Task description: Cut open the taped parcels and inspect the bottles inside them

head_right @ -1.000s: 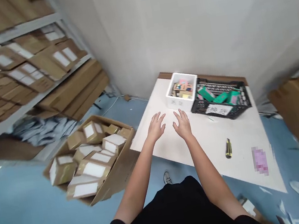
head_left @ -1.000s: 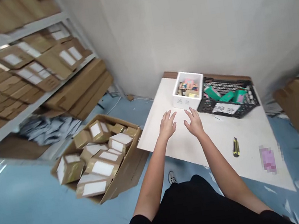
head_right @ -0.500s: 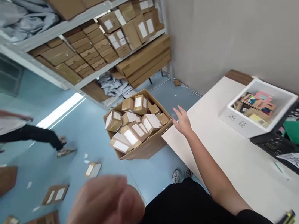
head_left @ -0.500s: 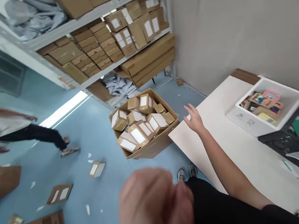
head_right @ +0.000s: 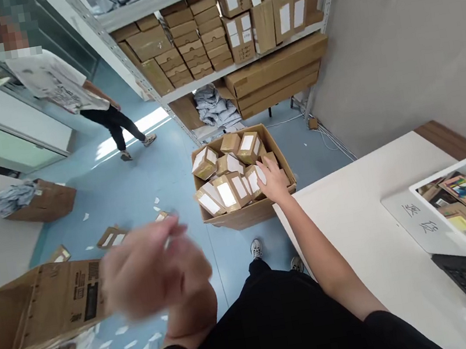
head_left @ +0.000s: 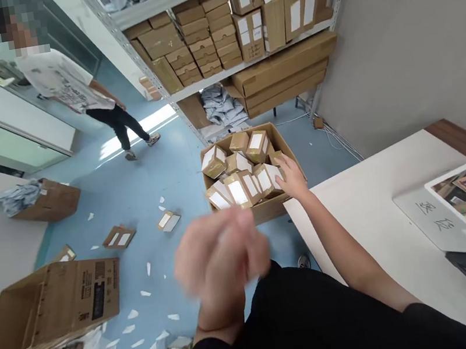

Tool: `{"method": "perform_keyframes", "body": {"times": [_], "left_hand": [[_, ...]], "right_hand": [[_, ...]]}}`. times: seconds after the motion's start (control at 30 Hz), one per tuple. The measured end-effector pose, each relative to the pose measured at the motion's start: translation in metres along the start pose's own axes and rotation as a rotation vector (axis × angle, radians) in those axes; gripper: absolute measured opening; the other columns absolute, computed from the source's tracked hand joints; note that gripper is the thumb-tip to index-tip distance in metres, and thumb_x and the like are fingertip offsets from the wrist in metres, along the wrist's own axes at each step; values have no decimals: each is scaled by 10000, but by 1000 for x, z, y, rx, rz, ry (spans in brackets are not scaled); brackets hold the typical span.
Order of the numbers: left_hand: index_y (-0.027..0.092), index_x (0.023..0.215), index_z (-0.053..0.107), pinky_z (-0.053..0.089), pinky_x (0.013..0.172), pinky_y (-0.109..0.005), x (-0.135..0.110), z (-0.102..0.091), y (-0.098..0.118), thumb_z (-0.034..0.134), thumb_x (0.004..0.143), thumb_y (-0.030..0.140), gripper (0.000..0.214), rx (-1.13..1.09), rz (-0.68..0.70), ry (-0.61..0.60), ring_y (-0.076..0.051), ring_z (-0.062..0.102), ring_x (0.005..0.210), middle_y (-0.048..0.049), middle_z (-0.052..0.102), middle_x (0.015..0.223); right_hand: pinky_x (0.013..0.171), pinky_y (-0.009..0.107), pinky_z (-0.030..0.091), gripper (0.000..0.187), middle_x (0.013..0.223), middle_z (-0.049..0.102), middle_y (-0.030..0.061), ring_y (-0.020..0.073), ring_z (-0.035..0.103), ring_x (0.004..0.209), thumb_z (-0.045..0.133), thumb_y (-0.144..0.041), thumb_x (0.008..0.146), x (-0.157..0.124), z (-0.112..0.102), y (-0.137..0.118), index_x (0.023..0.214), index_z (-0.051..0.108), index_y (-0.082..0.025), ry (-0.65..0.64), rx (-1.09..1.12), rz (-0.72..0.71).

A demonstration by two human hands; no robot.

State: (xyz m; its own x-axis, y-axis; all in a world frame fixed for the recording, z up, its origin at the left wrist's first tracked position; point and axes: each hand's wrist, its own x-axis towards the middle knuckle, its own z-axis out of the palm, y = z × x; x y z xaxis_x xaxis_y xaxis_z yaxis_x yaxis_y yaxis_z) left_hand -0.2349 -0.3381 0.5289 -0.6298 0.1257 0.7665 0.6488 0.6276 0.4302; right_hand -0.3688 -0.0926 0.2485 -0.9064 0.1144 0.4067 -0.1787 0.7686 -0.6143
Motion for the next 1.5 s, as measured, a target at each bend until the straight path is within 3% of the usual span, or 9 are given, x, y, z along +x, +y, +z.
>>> {"method": "perform_keyframes", "body": {"times": [0.07,0.3,0.4,0.57,0.7,0.9,1.1,1.27,1.5], "left_hand": [[294,1310,667,637,854,-413,15,41,-71,669,892,182,433,46,-27,64,-223,729,956,-29,741,1051],[218,1569,479,531,1078,-434,-22,179,-352,684,910,303,694,-36,-440,-529,-314,588,1344,-153,585,1499],[178,1578,468,466,1150,-451,-62,224,-413,717,863,247,760,-93,-589,-713,-336,560,1387,-174,586,1510],[212,1588,433,381,1209,-453,-113,271,-456,842,757,237,927,-119,-764,-993,-388,383,1543,-200,372,1691],[254,1528,505,429,1172,-424,-141,287,-473,855,762,221,843,-243,-768,-1045,-346,499,1448,-168,433,1618],[260,1393,657,435,1200,-444,-163,293,-463,756,798,116,620,-351,-672,-806,-285,554,1369,-117,539,1419],[277,1338,710,511,1134,-454,-169,271,-443,687,849,122,513,-328,-626,-655,-290,560,1363,-105,578,1354],[290,1335,713,609,980,-409,-166,262,-398,648,891,159,467,-414,-570,-575,-272,609,1305,-104,577,1389],[292,1298,723,629,980,-402,-158,302,-269,658,915,200,398,-636,-339,-660,-252,645,1266,-101,572,1408]], "right_hand": [[1265,555,377,642,1672,407,144,339,393,1535,605,-277,945,7,10,-4,1576,505,-214,-15,-5,9],[1243,552,395,712,1705,346,148,355,394,1538,637,-280,917,30,60,-10,1603,460,-214,-177,-92,200],[1230,533,413,737,1711,333,154,356,404,1535,645,-273,911,36,98,-14,1616,441,-212,-279,-114,279],[1246,501,394,777,1714,331,153,334,378,1562,661,-257,895,26,161,-14,1631,415,-225,-427,-93,390],[1237,489,400,862,1727,302,154,333,416,1545,666,-234,873,5,189,-5,1669,338,-244,-476,-84,483],[1140,511,501,943,1797,66,122,378,486,1491,700,-280,840,6,227,6,1687,286,-296,-365,-4,523],[1182,553,465,922,1597,528,142,336,570,1405,628,-266,845,12,255,-6,1687,253,-236,-294,205,546],[1225,536,423,901,1658,456,111,316,513,1461,617,-301,870,-15,212,-15,1692,251,-260,-127,232,498],[1227,508,423,747,1631,481,83,283,485,1481,576,-269,900,-80,81,3,1624,393,-287,145,130,512]]}}
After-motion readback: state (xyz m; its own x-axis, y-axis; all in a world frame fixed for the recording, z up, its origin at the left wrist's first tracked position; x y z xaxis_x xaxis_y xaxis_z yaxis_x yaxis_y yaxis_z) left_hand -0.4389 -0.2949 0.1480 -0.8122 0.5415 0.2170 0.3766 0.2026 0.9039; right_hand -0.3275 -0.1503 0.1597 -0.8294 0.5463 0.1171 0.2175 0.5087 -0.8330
